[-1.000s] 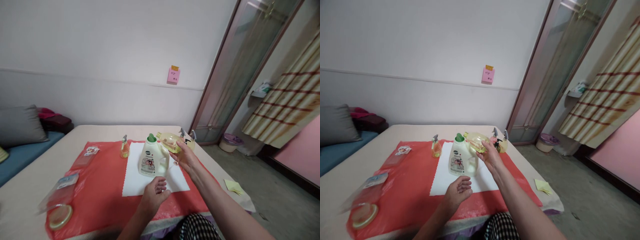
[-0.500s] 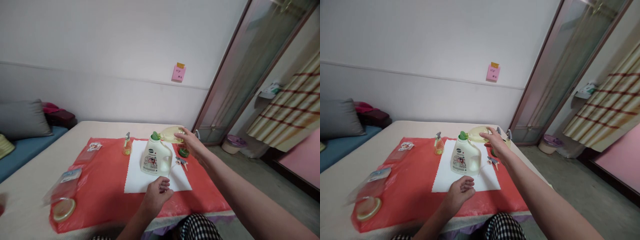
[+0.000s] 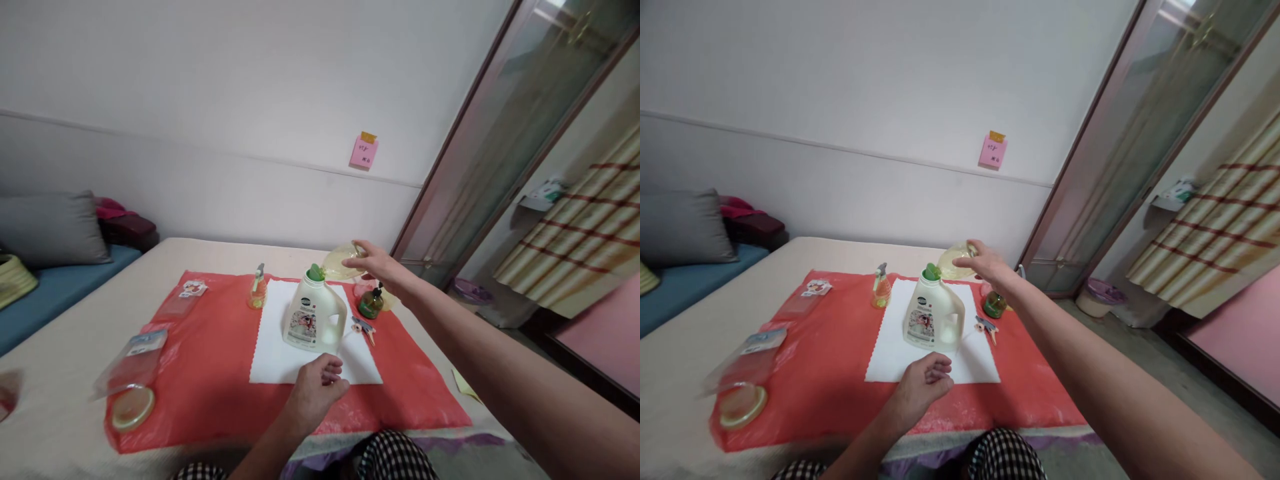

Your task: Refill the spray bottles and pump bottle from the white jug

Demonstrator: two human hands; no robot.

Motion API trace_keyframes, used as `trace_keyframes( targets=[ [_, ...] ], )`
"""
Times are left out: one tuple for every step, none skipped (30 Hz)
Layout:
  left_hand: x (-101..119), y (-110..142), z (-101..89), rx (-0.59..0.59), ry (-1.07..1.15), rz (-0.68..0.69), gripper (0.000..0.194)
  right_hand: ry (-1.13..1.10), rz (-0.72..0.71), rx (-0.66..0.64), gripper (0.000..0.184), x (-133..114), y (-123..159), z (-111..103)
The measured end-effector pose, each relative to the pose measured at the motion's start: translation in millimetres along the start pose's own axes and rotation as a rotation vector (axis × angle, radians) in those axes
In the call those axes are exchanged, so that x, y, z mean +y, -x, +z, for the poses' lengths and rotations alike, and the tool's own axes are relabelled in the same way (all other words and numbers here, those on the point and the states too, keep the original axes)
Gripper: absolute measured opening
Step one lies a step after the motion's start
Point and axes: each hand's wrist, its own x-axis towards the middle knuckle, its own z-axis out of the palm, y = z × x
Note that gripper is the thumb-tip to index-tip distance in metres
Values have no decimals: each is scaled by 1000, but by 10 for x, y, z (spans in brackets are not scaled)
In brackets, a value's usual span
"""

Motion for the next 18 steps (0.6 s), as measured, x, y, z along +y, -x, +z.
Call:
trace_keyframes(
  targets=[
    [0,1,1,2,4,0,32,8,-1,-5,76,-18,-18,2],
    [0,2,0,5,6,1,32,15,-2,-8,75,-32,-33,6],
    [1,2,-3,8,8,3,31,22,-2,-10,74,-45,-45,11],
    [3,2,-8,10,10,5,30,28,-2,-12,73,-56,-55,17],
    [5,2,-14,10,13,10,29,35,-2,-12,73,-66,-62,22],
    [9,2,-22,10,16,16,29,41,-3,-13,73,-75,-67,27],
    [14,2,-30,12,20,22,29,47,-5,-13,73,-83,-72,31],
    [19,2,-38,16,24,26,29,54,-7,-14,73,-91,-77,34],
    [23,3,-45,19,28,30,29,61,-10,-15,73,-98,-82,35],
    [26,3,-52,23,31,33,29,68,-14,-18,73,-105,-88,36],
    [29,3,-58,26,34,36,29,76,-19,-20,74,-113,-94,37],
    [30,2,-64,30,38,39,29,84,-24,-23,74,-122,-99,39],
    [31,1,-70,31,41,43,29,92,-29,-25,75,-133,-103,42],
    [31,-2,-75,32,44,46,29,99,-35,-28,75,-146,-105,49],
    [31,-6,-81,32,46,48,29,105,-40,-31,75,-161,-105,58],
    [30,-11,-86,34,48,49,29,108,-46,-34,76,-177,-103,70],
    [29,-16,-90,34,48,48,29,110,-51,-38,76,-193,-101,83],
    [28,-21,-94,36,47,47,29,109,-56,-42,76,-207,-98,96]
  ],
)
